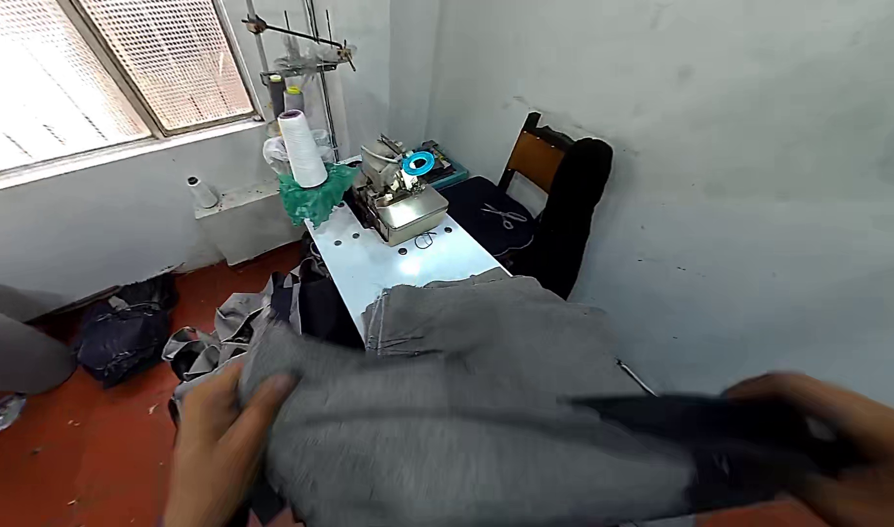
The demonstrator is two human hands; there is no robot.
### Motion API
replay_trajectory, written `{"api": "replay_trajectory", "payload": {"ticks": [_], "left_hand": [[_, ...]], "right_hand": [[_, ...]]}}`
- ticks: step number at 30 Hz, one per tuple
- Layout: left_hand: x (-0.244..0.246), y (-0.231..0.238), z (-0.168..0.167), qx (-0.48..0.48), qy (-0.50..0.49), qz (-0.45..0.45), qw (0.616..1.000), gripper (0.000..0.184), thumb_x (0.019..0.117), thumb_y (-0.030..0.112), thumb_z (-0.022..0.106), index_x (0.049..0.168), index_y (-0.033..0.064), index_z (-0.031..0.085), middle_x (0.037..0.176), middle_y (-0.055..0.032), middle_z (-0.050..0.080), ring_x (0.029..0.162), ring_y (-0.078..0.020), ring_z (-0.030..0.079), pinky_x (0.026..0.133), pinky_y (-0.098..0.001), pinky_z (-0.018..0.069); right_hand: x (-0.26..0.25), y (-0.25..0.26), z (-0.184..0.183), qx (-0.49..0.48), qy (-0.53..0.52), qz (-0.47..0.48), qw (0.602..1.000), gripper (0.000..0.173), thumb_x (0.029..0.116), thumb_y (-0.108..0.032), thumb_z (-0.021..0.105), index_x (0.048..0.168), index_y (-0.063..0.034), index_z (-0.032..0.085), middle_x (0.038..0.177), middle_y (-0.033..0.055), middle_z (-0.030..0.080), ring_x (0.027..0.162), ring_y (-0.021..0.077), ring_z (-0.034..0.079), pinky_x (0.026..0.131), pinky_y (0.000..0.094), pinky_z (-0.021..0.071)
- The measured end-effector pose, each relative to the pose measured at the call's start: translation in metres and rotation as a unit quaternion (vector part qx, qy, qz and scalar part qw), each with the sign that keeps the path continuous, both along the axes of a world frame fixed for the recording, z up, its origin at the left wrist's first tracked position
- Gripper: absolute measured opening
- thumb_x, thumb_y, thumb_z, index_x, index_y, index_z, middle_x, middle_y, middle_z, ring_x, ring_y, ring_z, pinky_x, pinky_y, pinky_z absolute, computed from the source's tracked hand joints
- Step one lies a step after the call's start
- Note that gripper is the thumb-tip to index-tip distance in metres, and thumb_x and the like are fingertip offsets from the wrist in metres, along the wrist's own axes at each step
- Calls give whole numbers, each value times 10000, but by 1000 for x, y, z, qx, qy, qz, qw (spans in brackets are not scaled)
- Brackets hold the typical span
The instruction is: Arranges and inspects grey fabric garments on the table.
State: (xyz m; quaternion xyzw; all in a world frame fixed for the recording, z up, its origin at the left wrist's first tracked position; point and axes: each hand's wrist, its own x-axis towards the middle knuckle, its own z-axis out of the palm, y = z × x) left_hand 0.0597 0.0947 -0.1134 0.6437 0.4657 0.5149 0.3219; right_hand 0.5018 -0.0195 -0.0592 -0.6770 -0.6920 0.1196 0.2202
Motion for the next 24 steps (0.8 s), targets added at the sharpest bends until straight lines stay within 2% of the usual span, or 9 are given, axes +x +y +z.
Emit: {"api": "replay_trajectory", "payload": {"ticks": [3, 6, 9, 13, 16, 19, 21, 22, 24], "left_hand": [[74, 84, -67, -142, -3, 40, 989, 170, 1002, 163, 632, 1031, 13, 707, 829, -67, 730, 749, -159, 720, 723, -406, 623], [136, 150, -170, -260, 102, 65, 958, 347, 1042, 259, 611, 1191, -45, 685, 1037, -258, 719, 1005, -386, 704, 946, -601, 530], [143, 179, -242, -256, 187, 76, 945, 404, 1044, 260, 595, 1302, -49, 631, 1257, -284, 651, 1228, -435, 602, 1099, -616, 416], [81, 149, -295, -307, 194, 26, 931, 369, 1077, 98, 461, 1421, -23, 510, 1331, -235, 619, 1235, -344, 617, 1089, -491, 481], [52, 86, -339, -443, 317, -153, 825, 606, 896, -45, 635, 1480, -45, 471, 1576, -239, 413, 1464, -385, 405, 1212, -524, 346], [56, 46, -377, -449, 404, -203, 770, 516, 899, 177, 731, 1376, 17, 617, 1657, -150, 328, 1575, -394, 134, 1239, -656, 124], [54, 39, -375, -422, 404, -180, 791, 417, 949, 214, 680, 1325, 34, 667, 1576, -152, 467, 1563, -379, 208, 1255, -640, 69], [50, 37, -368, -429, 393, -179, 794, 413, 977, 194, 646, 1358, 36, 645, 1523, -174, 524, 1526, -379, 309, 1263, -610, 120], [33, 36, -339, -452, 372, -182, 790, 436, 1009, 195, 585, 1419, 45, 576, 1381, -247, 609, 1341, -426, 542, 1149, -617, 380]], "right_hand": [[28, 94, -47, 100, -114, -124, 981, 260, 709, 1, 819, 936, 33, 698, 835, 256, 663, 701, 478, 647, 568, 683, 483], [48, 182, -130, -19, -59, -224, 973, 685, 796, -40, 853, 1420, -30, 571, 1334, 386, 537, 993, 629, 615, 767, 803, 475], [22, 197, -211, -152, -35, -157, 975, 831, 877, -261, 830, 1582, -149, 405, 1421, 336, 513, 984, 572, 651, 791, 742, 519], [-15, 158, -327, -301, -59, -53, 950, 792, 964, -543, 619, 1609, -166, 355, 1586, 266, 378, 972, 520, 686, 799, 704, 547], [-22, 166, -314, -343, -87, -35, 935, 645, 1041, -497, 456, 1601, -191, 372, 1529, 280, 438, 1014, 496, 684, 843, 679, 544], [-47, 179, -252, -304, -43, 78, 949, 418, 1068, -227, 402, 1434, -197, 602, 1274, 221, 632, 1036, 398, 681, 880, 598, 545], [-77, 174, -226, -287, 16, 190, 939, 363, 1080, -194, 431, 1339, -105, 669, 1220, 228, 649, 1074, 380, 662, 948, 555, 526], [-95, 169, -221, -288, 40, 239, 926, 344, 1080, -197, 457, 1297, -58, 685, 1217, 237, 657, 1097, 383, 657, 983, 549, 511], [-135, 156, -224, -298, 40, 289, 909, 303, 1058, -186, 521, 1219, 1, 696, 1184, 242, 685, 1104, 387, 671, 1007, 544, 507]]}}
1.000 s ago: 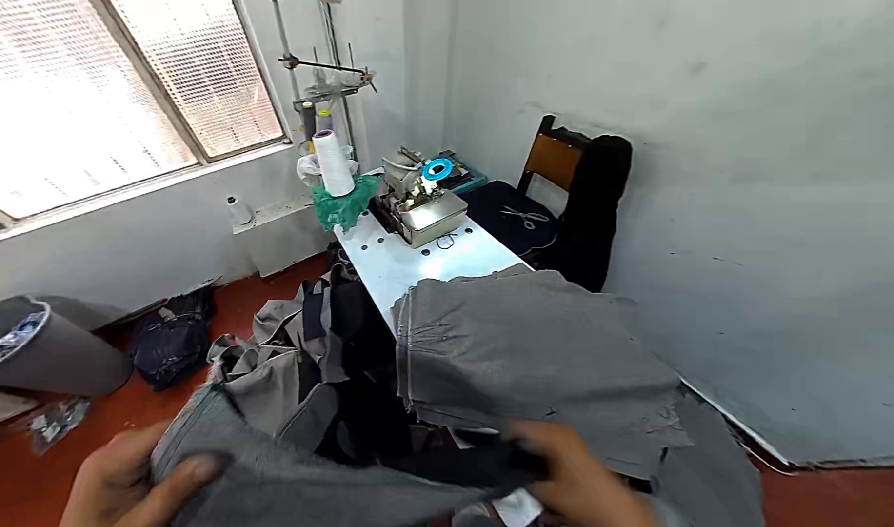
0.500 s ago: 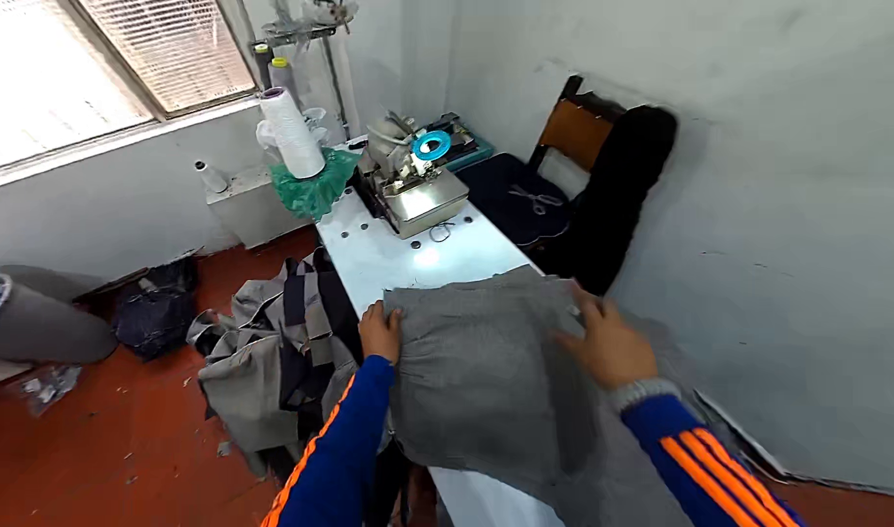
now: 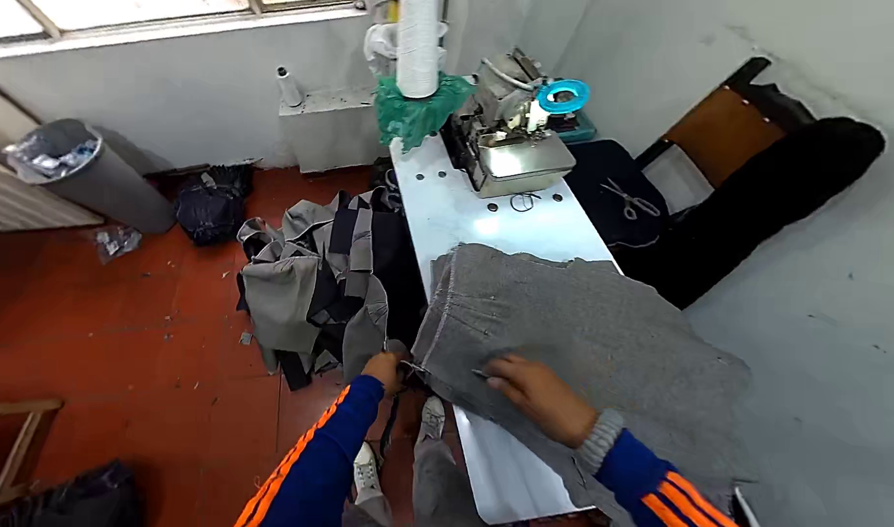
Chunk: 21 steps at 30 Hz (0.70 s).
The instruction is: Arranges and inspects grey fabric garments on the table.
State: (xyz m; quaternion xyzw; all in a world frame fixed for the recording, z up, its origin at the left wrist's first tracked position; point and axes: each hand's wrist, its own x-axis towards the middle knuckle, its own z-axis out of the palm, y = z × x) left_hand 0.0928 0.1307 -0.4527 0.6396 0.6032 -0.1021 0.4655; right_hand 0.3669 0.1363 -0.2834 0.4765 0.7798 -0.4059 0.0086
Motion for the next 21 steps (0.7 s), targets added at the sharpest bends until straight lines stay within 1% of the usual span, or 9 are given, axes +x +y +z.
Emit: {"api": "replay_trajectory", "payload": {"ticks": [3, 6, 9, 11, 14, 16, 17, 19, 21], "left_hand": [[-32, -10, 51, 13, 7, -7, 1000, 426, 1016, 231, 566, 1391, 29, 561, 1277, -281, 647, 1220, -463, 616, 1026, -654, 466], [-45, -30, 95, 74, 39, -49, 995, 395, 1018, 238, 531, 1332, 5, 584, 1200, -278, 676, 1186, -461, 630, 1025, -641, 460], [-44, -45, 125, 121, 42, -97, 987, 386, 1040, 249, 505, 1314, -4, 602, 1196, -264, 688, 1199, -435, 632, 1080, -597, 428], [-46, -51, 142, 128, 46, -127, 983, 400, 1058, 287, 503, 1302, -7, 622, 1219, -264, 684, 1215, -431, 627, 1087, -597, 424], [-64, -59, 163, 169, 50, -122, 977, 430, 1067, 349, 504, 1248, -10, 659, 1192, -258, 696, 1187, -430, 644, 1052, -614, 447], [-75, -64, 183, 245, 26, -90, 965, 451, 1060, 382, 520, 1167, -19, 695, 1119, -241, 722, 1124, -412, 677, 1018, -603, 474], [-76, -66, 196, 299, 4, -76, 951, 459, 1054, 398, 530, 1097, -22, 710, 1050, -223, 735, 1062, -391, 701, 980, -583, 498], [-70, -73, 227, 407, -62, -77, 908, 442, 1032, 399, 578, 959, -13, 723, 896, -178, 738, 903, -338, 732, 862, -544, 551], [-62, -82, 269, 478, -151, -117, 857, 369, 1005, 345, 640, 877, 9, 723, 811, -131, 729, 789, -269, 733, 763, -488, 588]], "right_hand": [[-55, -14, -19, -31, -105, -10, 994, 381, 999, -195, 615, 1327, -1, 602, 1183, 245, 684, 1116, 416, 667, 984, 588, 508], [-101, -22, -33, -35, -176, -42, 983, 568, 969, -232, 666, 1453, -3, 477, 1202, 277, 671, 1125, 461, 661, 952, 631, 517], [-131, -20, -41, -22, -196, -73, 978, 415, 1033, -202, 508, 1413, -38, 541, 1221, 274, 672, 1154, 462, 655, 946, 644, 515], [-129, -16, -48, -1, -188, -105, 976, 402, 1079, -287, 426, 1366, -67, 600, 1195, 259, 690, 1158, 451, 657, 958, 641, 510], [-108, -22, -34, 44, -93, -128, 986, 393, 1085, -340, 452, 1281, -59, 644, 1071, 228, 719, 1055, 406, 697, 935, 598, 528], [-96, -37, -10, 40, 77, -142, 986, 410, 1039, -353, 575, 1269, -22, 648, 1012, 191, 706, 933, 323, 688, 877, 521, 540], [-97, -49, 3, 23, 162, -147, 976, 499, 968, -386, 668, 1316, -32, 615, 999, 142, 686, 870, 251, 656, 817, 459, 542], [-110, -71, 24, 3, 268, -158, 950, 805, 789, -424, 839, 1428, -51, 519, 1120, 101, 674, 949, 191, 649, 845, 414, 557], [-129, -88, 28, 54, 302, -188, 933, 806, 721, -335, 894, 1396, -49, 559, 1137, 74, 697, 1023, 167, 676, 924, 401, 575]]}}
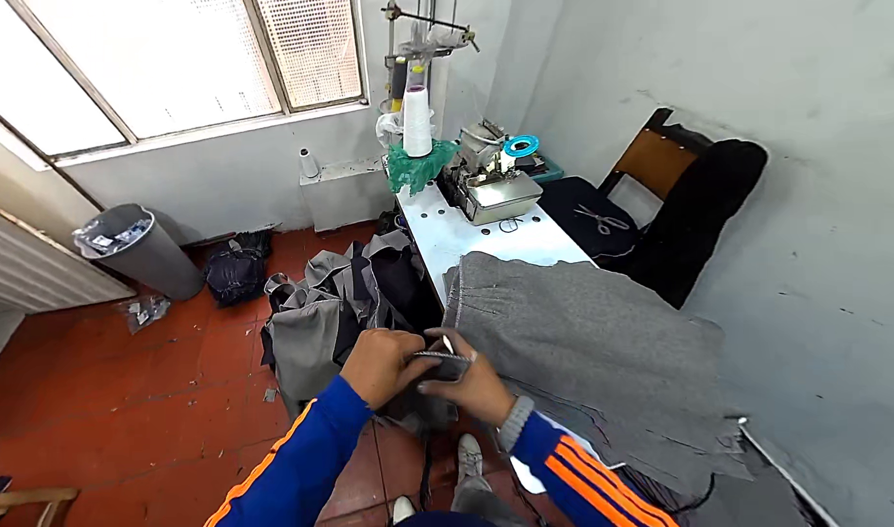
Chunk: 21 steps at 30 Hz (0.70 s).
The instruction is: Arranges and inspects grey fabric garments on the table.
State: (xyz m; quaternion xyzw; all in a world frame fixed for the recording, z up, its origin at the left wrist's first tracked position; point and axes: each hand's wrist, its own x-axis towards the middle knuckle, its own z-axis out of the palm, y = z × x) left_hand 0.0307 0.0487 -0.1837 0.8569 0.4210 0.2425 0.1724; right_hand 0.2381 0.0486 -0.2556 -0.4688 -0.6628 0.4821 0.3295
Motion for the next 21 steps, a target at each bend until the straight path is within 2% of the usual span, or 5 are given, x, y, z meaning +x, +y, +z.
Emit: {"api": "replay_trajectory", "payload": {"ticks": [7, 13, 15, 17, 21], "left_hand": [[-85, -39, 133, 173, -191, -13, 966, 110, 978, 354, 674, 927, 265, 712, 830, 178, 675, 785, 93, 625, 711, -120, 533], [-67, -34, 123, 87, -347, 132, 924, 114, 979, 330, 676, 960, 423, 738, 939, 314, 716, 863, 155, 649, 791, -78, 535], [-15, 2, 98, 69, -344, 174, 920, 151, 975, 301, 672, 828, 334, 690, 775, 268, 681, 711, 135, 628, 653, -102, 543], [41, 58, 54, -3, -337, 203, 919, 177, 965, 191, 643, 804, 131, 686, 666, 103, 661, 599, 17, 637, 570, -231, 571], [147, 174, -64, -246, -278, 276, 886, 348, 1038, 299, 618, 1030, -34, 721, 898, -208, 726, 854, -325, 717, 848, -566, 570]], "right_hand": [[27, -34, -41, 14, -154, -58, 986, 273, 831, -143, 748, 1060, 4, 729, 985, 181, 736, 944, 336, 709, 879, 563, 553], [199, -78, 110, 302, -196, -202, 911, 246, 804, -251, 780, 979, -93, 711, 860, 53, 698, 715, 137, 652, 608, 367, 557], [246, -67, 150, 387, -275, -264, 839, 194, 912, -247, 643, 956, -61, 675, 851, 56, 670, 709, 97, 619, 609, 289, 540], [270, -26, 166, 397, -352, -337, 777, 209, 886, -97, 594, 927, 101, 646, 870, 260, 646, 694, 366, 608, 591, 532, 481], [316, 93, 103, 148, -411, -421, 795, 442, 894, -78, 751, 1276, 84, 598, 1251, 425, 552, 1020, 656, 588, 775, 823, 441]]}}
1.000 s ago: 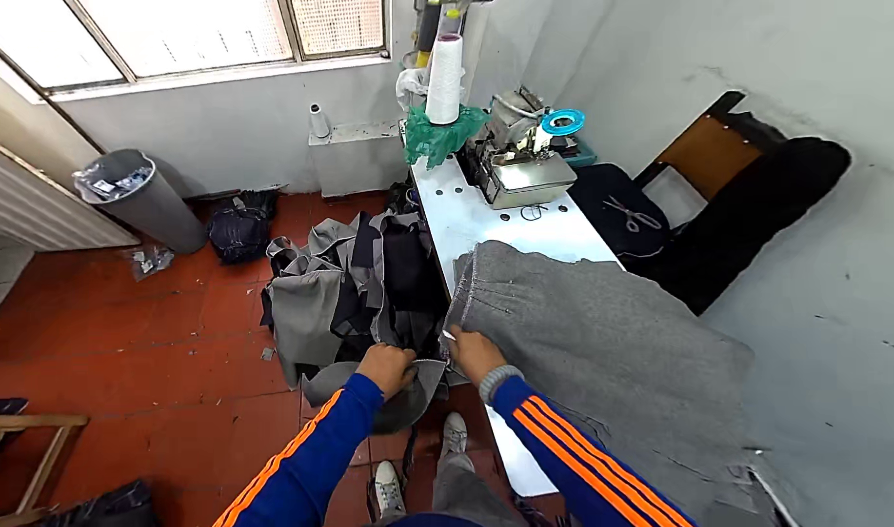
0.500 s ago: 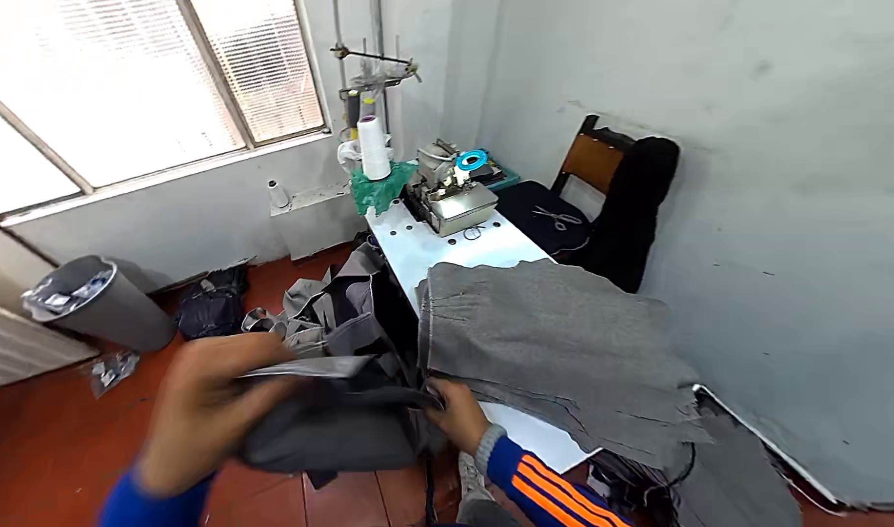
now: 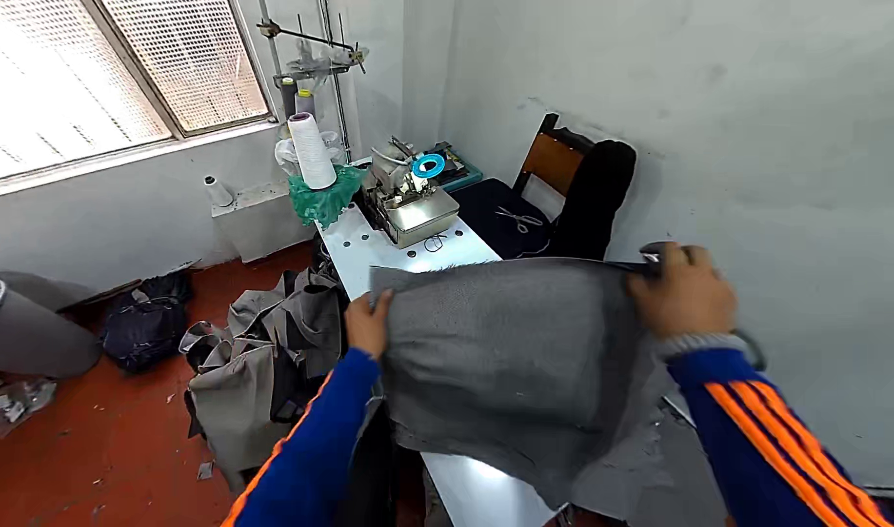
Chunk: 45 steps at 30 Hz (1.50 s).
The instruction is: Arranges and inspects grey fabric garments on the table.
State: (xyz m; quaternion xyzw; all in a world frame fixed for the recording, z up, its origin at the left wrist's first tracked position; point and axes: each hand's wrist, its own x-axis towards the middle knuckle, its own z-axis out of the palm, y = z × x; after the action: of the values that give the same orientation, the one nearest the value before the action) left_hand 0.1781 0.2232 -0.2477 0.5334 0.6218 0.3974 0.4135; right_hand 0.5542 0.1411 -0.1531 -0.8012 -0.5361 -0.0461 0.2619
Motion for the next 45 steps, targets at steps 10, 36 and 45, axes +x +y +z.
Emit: {"api": "replay_trajectory", "payload": {"ticks": [10, 36, 45], "left_hand": [[-69, -13, -205, -229, 96, -153, 957, 463, 1010, -9, 515, 1470, -38, 472, 1442, -241, 561, 1328, -346, 565, 1138, -492, 446], [-173, -134, 7, -147, 310, -334, 878, 414, 982, 351, 674, 1150, -26, 694, 1100, -253, 700, 1085, -413, 668, 987, -628, 488], [-247, -192, 175, 293, 53, -302, 906, 133, 947, 367, 718, 902, 243, 738, 803, 153, 715, 745, 90, 653, 672, -136, 561]], "right_hand": [[-81, 5, -231, -440, 48, 112, 889, 834, 984, -658, 497, 1635, -181, 288, 1494, 300, 461, 1019, 500, 675, 844, 672, 541], [-289, -28, -126, -338, 241, 400, 817, 512, 954, -353, 728, 1359, -61, 611, 1129, 200, 689, 1025, 347, 665, 937, 546, 517], [-346, -105, -144, -344, 312, 421, 779, 378, 812, -128, 799, 1146, 20, 704, 1056, 243, 707, 1016, 394, 675, 926, 614, 508]]}}
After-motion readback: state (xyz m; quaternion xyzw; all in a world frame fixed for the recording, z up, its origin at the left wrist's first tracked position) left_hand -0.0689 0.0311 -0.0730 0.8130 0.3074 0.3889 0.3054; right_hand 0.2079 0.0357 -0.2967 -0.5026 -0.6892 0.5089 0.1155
